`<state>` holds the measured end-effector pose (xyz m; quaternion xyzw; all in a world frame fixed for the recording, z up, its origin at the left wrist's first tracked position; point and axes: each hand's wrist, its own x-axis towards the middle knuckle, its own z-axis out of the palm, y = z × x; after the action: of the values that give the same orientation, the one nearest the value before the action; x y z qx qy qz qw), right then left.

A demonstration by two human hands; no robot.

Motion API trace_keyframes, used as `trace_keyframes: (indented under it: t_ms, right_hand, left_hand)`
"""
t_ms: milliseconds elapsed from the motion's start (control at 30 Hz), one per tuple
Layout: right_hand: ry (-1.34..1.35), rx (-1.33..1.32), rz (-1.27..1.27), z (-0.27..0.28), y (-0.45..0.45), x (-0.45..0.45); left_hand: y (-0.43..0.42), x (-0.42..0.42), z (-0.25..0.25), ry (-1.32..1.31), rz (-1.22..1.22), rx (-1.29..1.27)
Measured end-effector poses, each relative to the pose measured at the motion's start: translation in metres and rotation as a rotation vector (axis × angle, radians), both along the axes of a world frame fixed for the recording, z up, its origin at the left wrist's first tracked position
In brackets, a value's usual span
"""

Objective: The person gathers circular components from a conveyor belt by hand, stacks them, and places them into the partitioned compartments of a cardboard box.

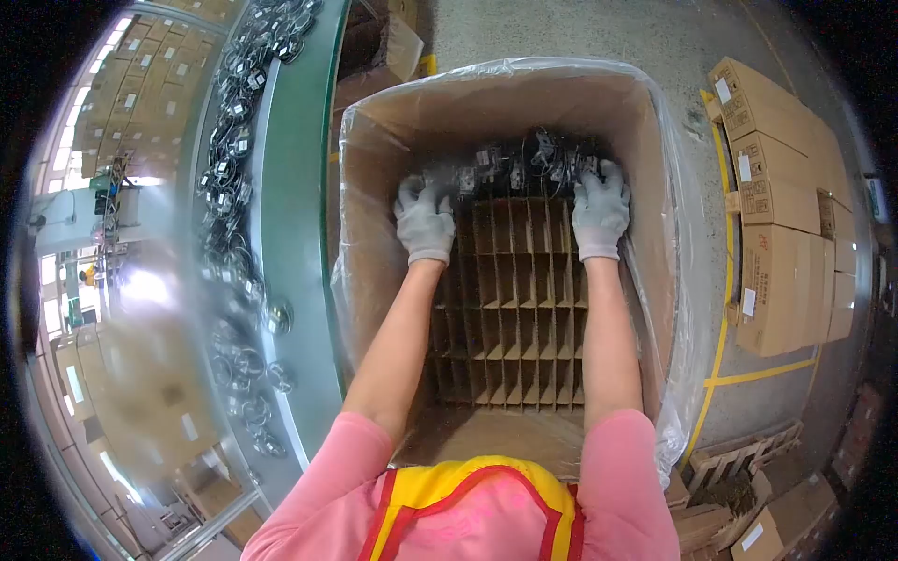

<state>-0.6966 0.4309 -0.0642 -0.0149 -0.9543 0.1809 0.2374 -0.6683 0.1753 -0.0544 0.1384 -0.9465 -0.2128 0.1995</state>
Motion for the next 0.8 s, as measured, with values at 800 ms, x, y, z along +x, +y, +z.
trace_keyframes:
  t_ms: [800]
  right_hand:
    - [-0.11,0.013,0.053,-0.018,-0.014,0.001]
  left_hand:
    - [0.013,0.002,-0.013,-0.085,-0.222,0.216]
